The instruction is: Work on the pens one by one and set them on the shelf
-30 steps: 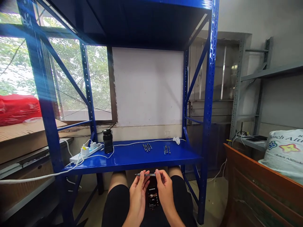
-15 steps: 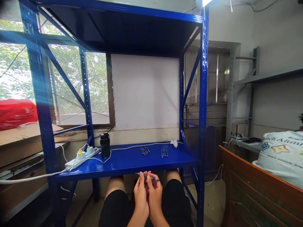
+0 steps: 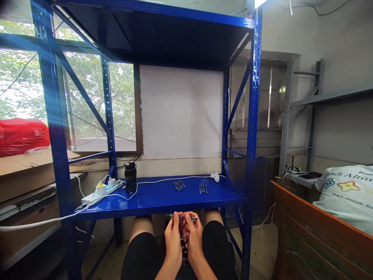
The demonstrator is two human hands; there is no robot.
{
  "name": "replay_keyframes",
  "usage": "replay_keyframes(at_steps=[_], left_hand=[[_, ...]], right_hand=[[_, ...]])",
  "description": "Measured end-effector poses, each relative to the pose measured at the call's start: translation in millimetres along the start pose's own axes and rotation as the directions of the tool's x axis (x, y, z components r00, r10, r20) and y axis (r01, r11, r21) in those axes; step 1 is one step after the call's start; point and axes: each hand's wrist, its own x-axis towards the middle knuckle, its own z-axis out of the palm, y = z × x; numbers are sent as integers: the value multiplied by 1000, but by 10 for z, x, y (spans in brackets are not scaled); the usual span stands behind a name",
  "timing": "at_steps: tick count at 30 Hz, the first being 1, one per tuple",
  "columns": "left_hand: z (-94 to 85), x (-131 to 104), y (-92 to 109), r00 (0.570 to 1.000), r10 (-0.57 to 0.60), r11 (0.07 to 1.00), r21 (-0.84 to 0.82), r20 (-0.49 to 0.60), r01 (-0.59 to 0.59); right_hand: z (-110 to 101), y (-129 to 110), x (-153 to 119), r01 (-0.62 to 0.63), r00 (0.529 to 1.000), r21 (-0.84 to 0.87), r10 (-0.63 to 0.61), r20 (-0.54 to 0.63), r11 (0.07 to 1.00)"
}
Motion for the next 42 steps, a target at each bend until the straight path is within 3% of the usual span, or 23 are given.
replay_keyframes(at_steps=[10, 17, 23, 26, 30, 34, 42], left_hand=[[-49, 64, -36, 1000, 22, 1000, -4, -11, -22], [-54, 60, -15, 1000, -8, 1000, -23, -20, 7], [-51, 66, -18, 1000, 4, 1000, -30, -3, -4], [-36, 59, -11, 1000, 1, 999, -53, -8, -1], [-34, 50, 24, 999, -19, 998, -56, -42, 17], [-43, 43, 43, 999, 2, 998, -64, -50, -5], [-38, 16, 5, 999, 31, 999, 34, -17, -31]], right_hand=[[2, 43, 17, -59, 997, -42, 57, -43, 997], [32, -4, -21, -12, 998, -20, 13, 57, 1000], [35, -7, -51, -47, 999, -110, 46, -8, 993], [27, 19, -31, -71, 997, -91, 73, 13, 993], [32, 4, -48, -9, 996, -47, 13, 90, 999], [33, -29, -82, 13, 996, -103, -4, 88, 995], [9, -12, -78, -35, 997, -155, 44, 56, 987]])
